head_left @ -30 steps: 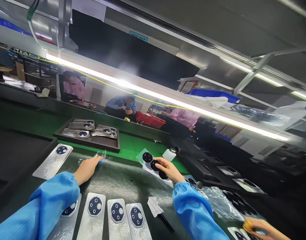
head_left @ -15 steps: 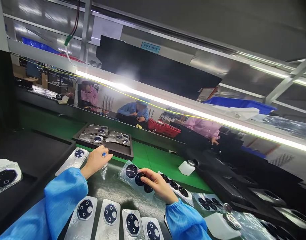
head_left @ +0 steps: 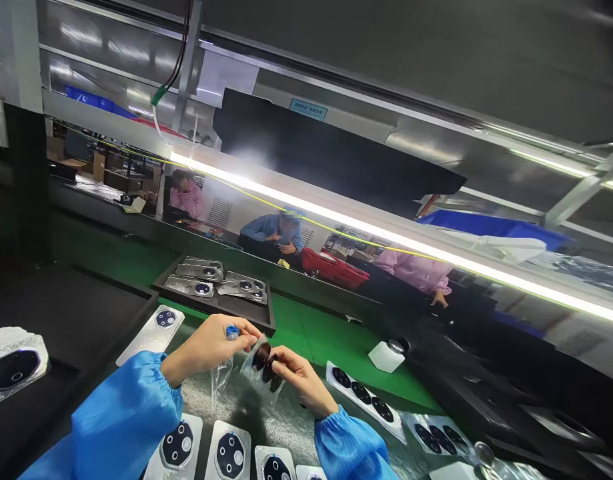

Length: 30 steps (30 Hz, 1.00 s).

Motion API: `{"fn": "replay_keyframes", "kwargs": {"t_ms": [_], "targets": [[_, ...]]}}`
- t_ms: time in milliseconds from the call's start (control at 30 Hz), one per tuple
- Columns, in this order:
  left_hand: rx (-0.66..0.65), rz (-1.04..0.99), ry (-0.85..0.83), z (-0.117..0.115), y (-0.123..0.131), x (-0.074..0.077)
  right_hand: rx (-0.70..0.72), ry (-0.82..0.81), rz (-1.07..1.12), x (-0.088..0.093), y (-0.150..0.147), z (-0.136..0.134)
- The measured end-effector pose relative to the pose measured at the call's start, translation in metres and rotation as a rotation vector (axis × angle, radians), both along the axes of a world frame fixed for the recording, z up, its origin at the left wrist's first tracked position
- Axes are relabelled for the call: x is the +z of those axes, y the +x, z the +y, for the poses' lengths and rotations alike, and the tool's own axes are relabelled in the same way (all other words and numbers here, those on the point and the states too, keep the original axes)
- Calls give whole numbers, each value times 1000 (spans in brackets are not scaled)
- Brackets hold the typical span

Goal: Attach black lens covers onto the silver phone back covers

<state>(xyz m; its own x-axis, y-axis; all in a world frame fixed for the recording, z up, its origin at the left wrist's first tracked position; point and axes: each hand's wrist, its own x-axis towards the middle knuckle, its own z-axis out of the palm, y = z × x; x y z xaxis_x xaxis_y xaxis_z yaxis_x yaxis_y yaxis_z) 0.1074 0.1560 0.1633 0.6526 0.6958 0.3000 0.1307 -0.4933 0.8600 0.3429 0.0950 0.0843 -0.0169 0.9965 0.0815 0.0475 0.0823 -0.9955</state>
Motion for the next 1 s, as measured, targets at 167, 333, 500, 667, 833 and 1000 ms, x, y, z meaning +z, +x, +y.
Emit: {"fn": "replay_keyframes", "kwargs": {"t_ms": [167, 333, 500, 667, 833, 1000], "targets": [[238, -18, 137, 5, -1, -1, -237, -15, 202, 7, -13, 5], [121, 123, 390, -11, 11, -10, -334, -61, 277, 12, -27, 9], [57, 305, 652, -35, 18, -15, -403, -102, 273, 15, -33, 16], [46, 418, 838, -47, 22, -14, -474, -131, 243, 16, -35, 21], [54, 489, 939, -46, 23, -16, -501, -154, 205, 18, -38, 24], [55, 522, 998, -45, 24, -17, -510, -187, 162, 20, -38, 25]]}}
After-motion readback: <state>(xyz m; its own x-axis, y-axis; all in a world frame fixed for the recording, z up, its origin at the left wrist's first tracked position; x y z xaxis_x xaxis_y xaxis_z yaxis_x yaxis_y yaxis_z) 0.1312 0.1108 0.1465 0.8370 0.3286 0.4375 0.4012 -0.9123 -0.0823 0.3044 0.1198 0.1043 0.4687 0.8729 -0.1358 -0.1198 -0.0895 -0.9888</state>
